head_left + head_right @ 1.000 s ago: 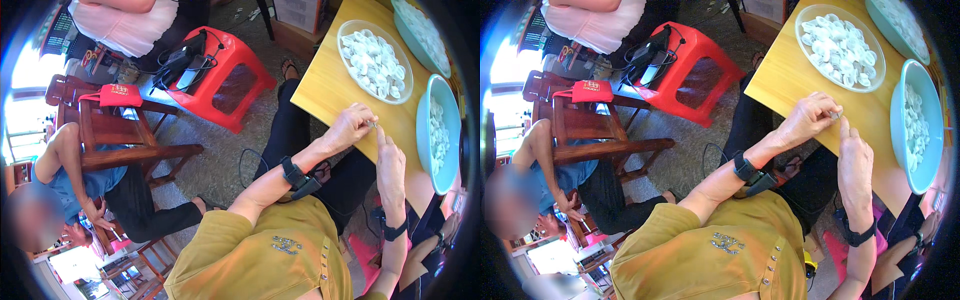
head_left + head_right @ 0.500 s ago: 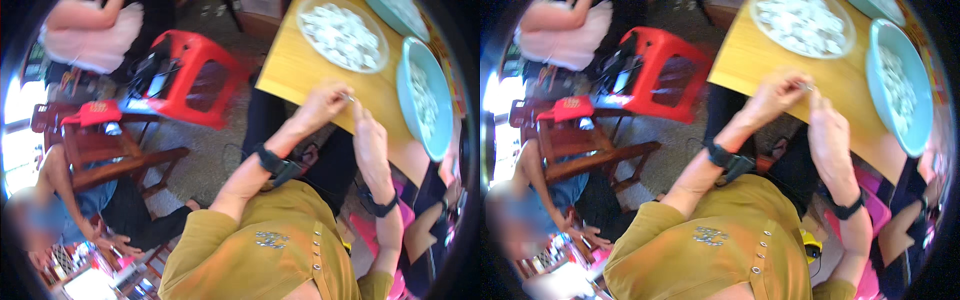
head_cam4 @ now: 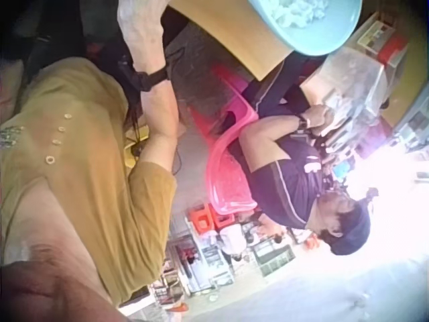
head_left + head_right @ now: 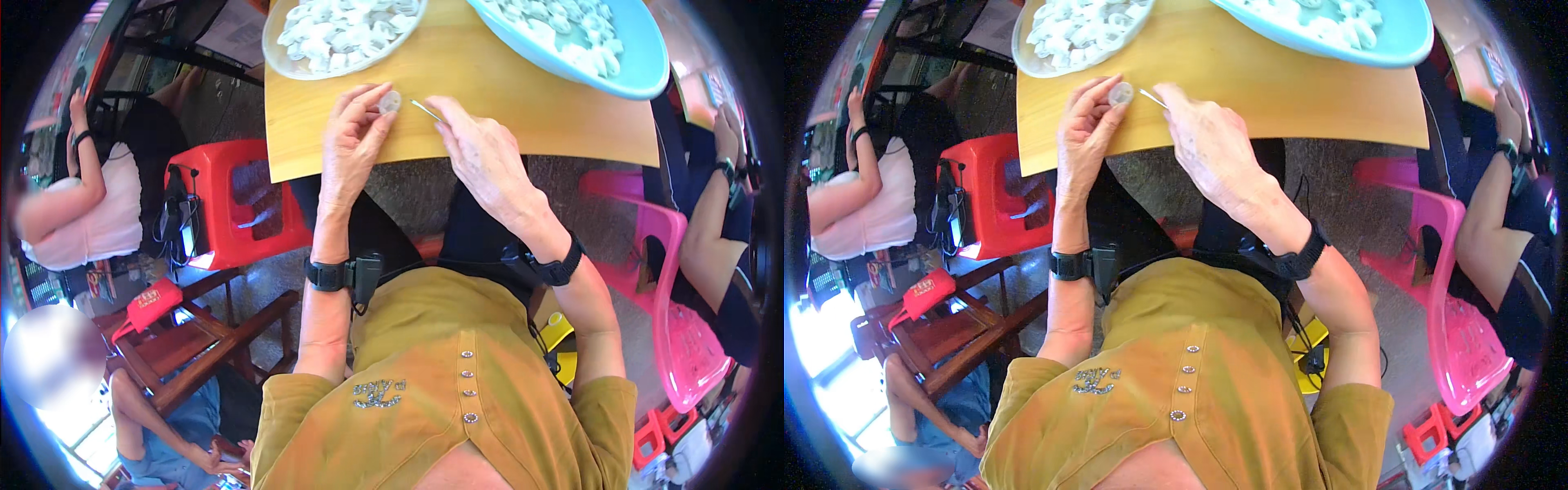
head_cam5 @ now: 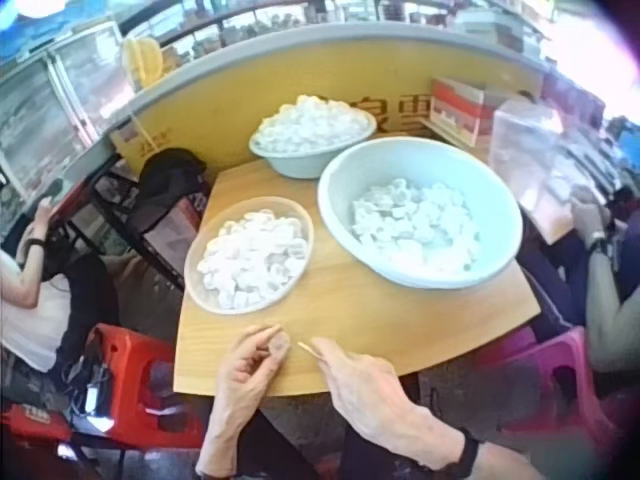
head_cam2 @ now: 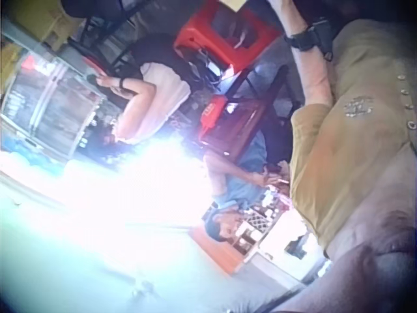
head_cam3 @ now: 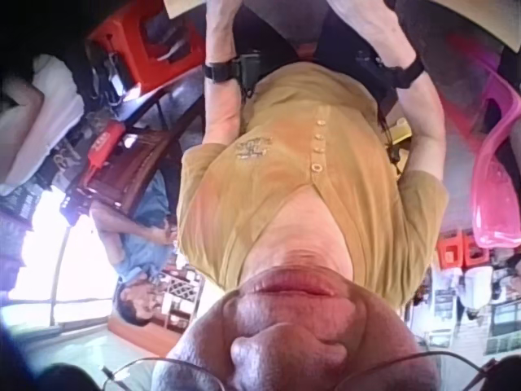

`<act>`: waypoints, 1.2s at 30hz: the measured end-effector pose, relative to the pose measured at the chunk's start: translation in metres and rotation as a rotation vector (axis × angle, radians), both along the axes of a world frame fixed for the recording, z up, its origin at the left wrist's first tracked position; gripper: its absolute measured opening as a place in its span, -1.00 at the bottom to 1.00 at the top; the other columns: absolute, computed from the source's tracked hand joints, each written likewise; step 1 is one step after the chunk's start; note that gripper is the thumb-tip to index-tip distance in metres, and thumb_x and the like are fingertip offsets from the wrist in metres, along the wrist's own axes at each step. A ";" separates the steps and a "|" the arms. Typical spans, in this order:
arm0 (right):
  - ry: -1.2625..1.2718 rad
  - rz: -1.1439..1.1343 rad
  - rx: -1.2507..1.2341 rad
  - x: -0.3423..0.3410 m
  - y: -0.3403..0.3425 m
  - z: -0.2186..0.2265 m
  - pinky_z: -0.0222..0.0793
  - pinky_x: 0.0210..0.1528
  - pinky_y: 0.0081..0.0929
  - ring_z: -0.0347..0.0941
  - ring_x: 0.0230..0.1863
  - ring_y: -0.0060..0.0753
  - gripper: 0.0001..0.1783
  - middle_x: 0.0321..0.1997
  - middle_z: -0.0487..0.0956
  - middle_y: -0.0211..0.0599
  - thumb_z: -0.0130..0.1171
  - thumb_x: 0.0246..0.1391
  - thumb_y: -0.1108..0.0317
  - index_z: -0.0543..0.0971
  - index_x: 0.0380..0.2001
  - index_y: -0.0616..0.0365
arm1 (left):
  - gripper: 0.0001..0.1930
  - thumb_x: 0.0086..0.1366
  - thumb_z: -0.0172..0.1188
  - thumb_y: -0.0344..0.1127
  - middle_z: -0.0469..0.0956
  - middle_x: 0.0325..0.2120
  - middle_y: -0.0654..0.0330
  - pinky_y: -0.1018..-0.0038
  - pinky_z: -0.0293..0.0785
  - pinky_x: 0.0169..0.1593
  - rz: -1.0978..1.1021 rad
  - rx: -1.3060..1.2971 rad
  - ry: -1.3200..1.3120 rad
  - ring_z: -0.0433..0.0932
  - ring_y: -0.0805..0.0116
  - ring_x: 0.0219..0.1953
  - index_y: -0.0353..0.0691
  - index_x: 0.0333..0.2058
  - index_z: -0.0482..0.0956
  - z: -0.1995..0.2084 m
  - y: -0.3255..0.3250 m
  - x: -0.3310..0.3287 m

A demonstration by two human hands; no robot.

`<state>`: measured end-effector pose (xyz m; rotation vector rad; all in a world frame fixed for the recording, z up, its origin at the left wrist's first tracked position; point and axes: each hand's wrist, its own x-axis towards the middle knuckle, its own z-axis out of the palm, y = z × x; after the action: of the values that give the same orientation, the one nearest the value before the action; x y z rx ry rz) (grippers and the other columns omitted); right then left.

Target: Assembling small white plastic components using a small metal pick tool.

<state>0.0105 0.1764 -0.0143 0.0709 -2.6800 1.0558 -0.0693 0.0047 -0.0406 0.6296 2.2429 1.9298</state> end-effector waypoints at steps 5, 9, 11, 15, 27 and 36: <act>0.136 0.012 -0.115 -0.006 -0.002 -0.007 0.40 -0.37 -0.17 0.47 -0.38 0.03 -0.77 -0.40 0.48 -0.10 0.05 0.00 0.49 0.52 -0.21 0.15 | -0.56 0.25 0.15 -0.52 0.46 -0.16 0.26 0.66 0.41 -0.14 -0.022 0.081 -0.112 0.45 0.58 -0.25 -0.26 0.11 0.36 0.000 0.002 0.002; 0.088 0.023 -0.092 -0.012 -0.004 -0.007 0.36 -0.38 -0.29 0.44 -0.39 -0.04 -0.78 -0.42 0.44 -0.17 0.11 0.04 0.51 0.57 -0.20 0.16 | -0.59 0.26 0.14 -0.52 0.49 -0.21 0.27 0.66 0.40 -0.10 -0.022 0.138 -0.132 0.45 0.59 -0.22 -0.29 0.10 0.36 0.003 -0.001 0.001; 0.079 0.029 -0.098 -0.015 -0.006 -0.007 0.36 -0.37 -0.29 0.44 -0.39 -0.04 -0.77 -0.41 0.45 -0.16 0.11 0.03 0.51 0.57 -0.19 0.16 | -0.60 0.27 0.13 -0.52 0.50 -0.21 0.26 0.66 0.40 -0.08 -0.016 0.145 -0.147 0.45 0.58 -0.21 -0.30 0.09 0.37 0.004 -0.002 0.000; 0.063 0.041 -0.043 -0.020 -0.008 -0.009 0.36 -0.38 -0.29 0.44 -0.40 -0.04 -0.76 -0.42 0.45 -0.15 0.11 0.03 0.52 0.57 -0.18 0.16 | -0.62 0.30 0.10 -0.47 0.49 -0.14 0.24 0.64 0.37 0.00 -0.018 0.084 -0.143 0.44 0.56 -0.13 -0.33 0.10 0.38 0.003 -0.006 0.000; 0.072 0.074 -0.087 -0.018 -0.006 -0.006 0.38 -0.41 -0.16 0.45 -0.42 0.03 -0.82 -0.41 0.44 -0.12 0.03 0.04 0.46 0.55 -0.27 0.16 | -0.62 0.29 0.10 -0.46 0.42 -0.23 0.32 0.69 0.31 -0.09 -0.010 -0.165 0.090 0.36 0.59 -0.23 -0.21 0.10 0.45 0.010 -0.005 0.001; 0.000 0.077 -0.082 -0.017 -0.005 -0.007 0.39 -0.39 -0.17 0.46 -0.41 0.02 -0.78 -0.42 0.42 -0.09 0.02 0.03 0.47 0.54 -0.23 0.18 | -0.62 0.23 0.13 -0.50 0.51 -0.22 0.16 0.55 0.41 -0.13 0.038 -0.256 0.209 0.47 0.40 -0.25 -0.16 0.05 0.50 0.012 0.001 0.003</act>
<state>-0.0069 0.1716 -0.0212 0.1592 -2.6500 1.1869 -0.0659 0.0054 -0.0283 0.7865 2.5880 1.6181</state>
